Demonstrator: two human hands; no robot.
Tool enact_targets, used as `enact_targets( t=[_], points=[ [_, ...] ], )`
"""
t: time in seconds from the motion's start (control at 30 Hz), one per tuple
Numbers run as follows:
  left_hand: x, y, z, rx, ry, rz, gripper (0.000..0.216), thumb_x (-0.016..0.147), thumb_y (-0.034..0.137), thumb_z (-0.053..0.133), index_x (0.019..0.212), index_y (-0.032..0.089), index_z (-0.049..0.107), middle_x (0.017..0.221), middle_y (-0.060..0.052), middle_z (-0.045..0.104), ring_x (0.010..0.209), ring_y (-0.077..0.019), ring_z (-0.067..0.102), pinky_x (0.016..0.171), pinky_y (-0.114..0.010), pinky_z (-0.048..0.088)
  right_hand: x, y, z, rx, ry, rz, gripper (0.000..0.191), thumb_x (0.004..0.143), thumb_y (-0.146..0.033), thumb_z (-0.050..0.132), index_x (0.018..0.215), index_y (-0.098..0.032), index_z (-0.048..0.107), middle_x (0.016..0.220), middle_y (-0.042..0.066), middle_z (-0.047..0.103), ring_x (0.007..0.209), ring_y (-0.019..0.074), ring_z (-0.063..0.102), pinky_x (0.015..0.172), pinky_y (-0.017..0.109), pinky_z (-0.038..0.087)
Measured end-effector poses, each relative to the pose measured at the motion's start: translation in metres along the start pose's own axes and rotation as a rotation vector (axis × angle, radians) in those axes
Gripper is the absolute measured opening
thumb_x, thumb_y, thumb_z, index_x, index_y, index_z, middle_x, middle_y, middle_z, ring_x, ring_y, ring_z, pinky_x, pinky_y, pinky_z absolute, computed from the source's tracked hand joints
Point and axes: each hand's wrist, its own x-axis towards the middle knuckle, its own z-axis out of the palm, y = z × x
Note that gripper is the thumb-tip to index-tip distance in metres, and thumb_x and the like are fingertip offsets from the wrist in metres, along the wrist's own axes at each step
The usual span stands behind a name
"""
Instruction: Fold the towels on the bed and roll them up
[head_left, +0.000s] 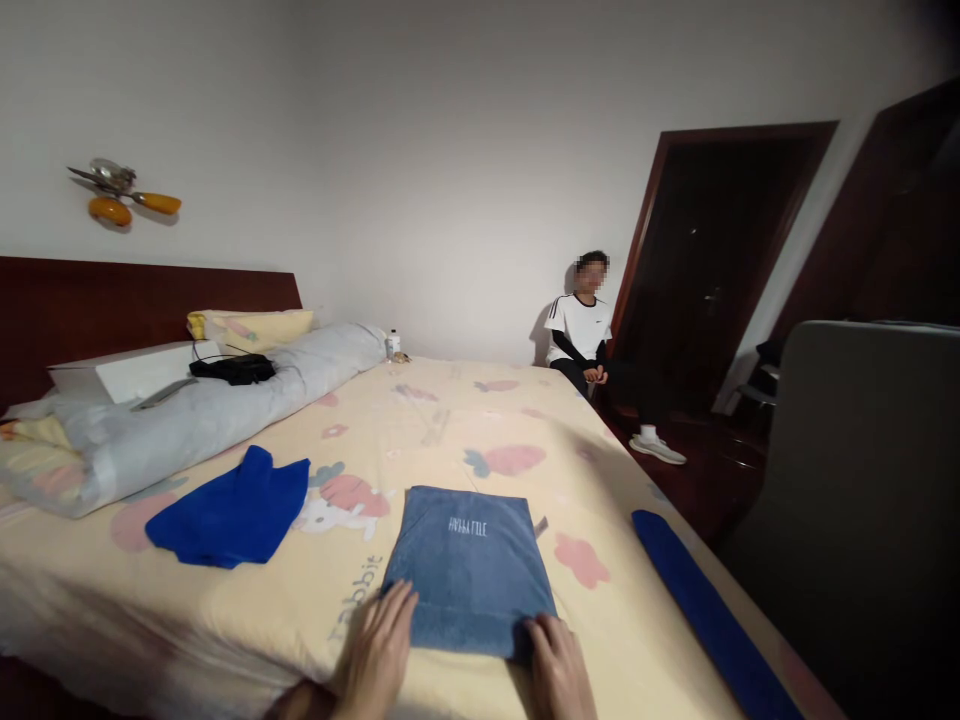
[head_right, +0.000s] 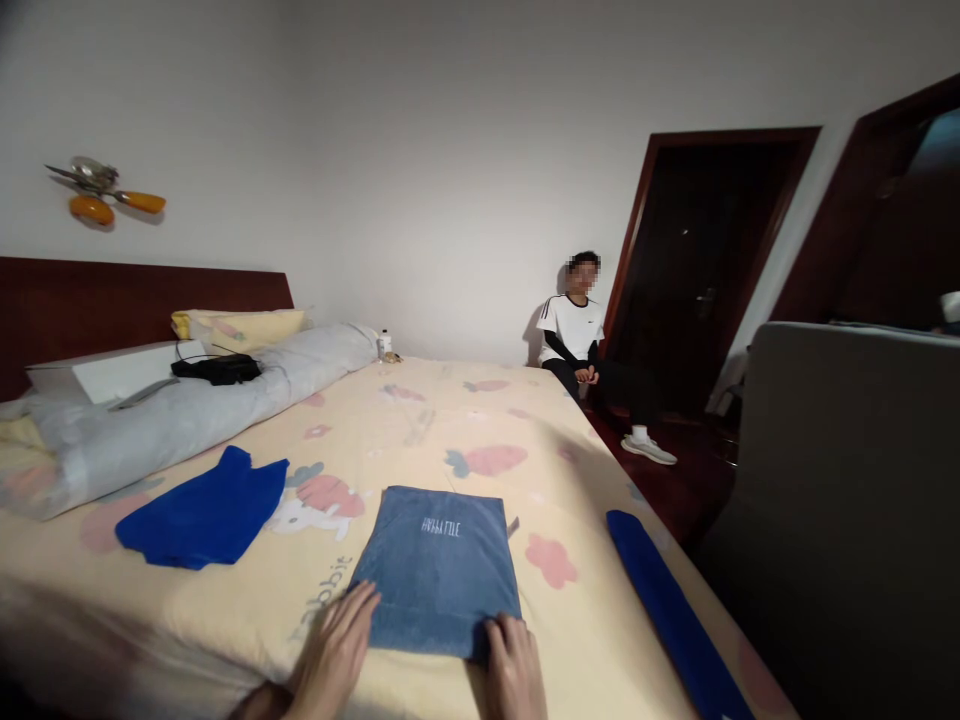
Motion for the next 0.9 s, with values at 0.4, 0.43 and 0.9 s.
enact_targets(
  t=[0.4, 0.43, 0.9],
  points=[
    [-0.003, 0.007, -0.009, -0.107, -0.264, 0.137, 0.066, 0.096, 0.032, 0.046, 0.153, 0.035, 0.013, 0.155, -0.001, 0.034, 0.137, -0.0207, 0.041, 0.111, -0.039, 0.039, -0.003, 0.002, 0.001, -0.03, -0.192, -0.245, 0.053, 0.092, -0.025, 0.051, 0.144, -0.023, 0.041, 0.139, 0.007, 0.055, 0.125, 0.0221, 0.055, 0.098, 0.031, 0.051],
    [-0.005, -0.002, -0.014, -0.104, -0.266, 0.117, 0.064, 0.096, 0.031, 0.045, 0.152, 0.036, 0.014, 0.154, 0.0, 0.036, 0.137, -0.0202, 0.042, 0.111, -0.039, 0.039, -0.006, 0.012, -0.006, -0.041, -0.206, -0.217, 0.051, 0.092, -0.026, 0.051, 0.143, -0.022, 0.044, 0.139, 0.007, 0.054, 0.126, 0.0227, 0.054, 0.099, 0.032, 0.051],
    [-0.014, -0.065, -0.027, -0.205, -0.09, 0.171, 0.052, 0.08, 0.005, 0.047, 0.123, 0.029, 0.065, 0.113, -0.004, 0.074, 0.11, -0.0199, 0.067, 0.094, -0.035, 0.054, 0.006, 0.038, -0.04, 0.096, -0.195, -0.094, 0.03, 0.087, -0.022, 0.053, 0.114, -0.024, 0.065, 0.11, 0.009, 0.073, 0.099, 0.0226, 0.069, 0.09, 0.038, 0.052]
  ],
)
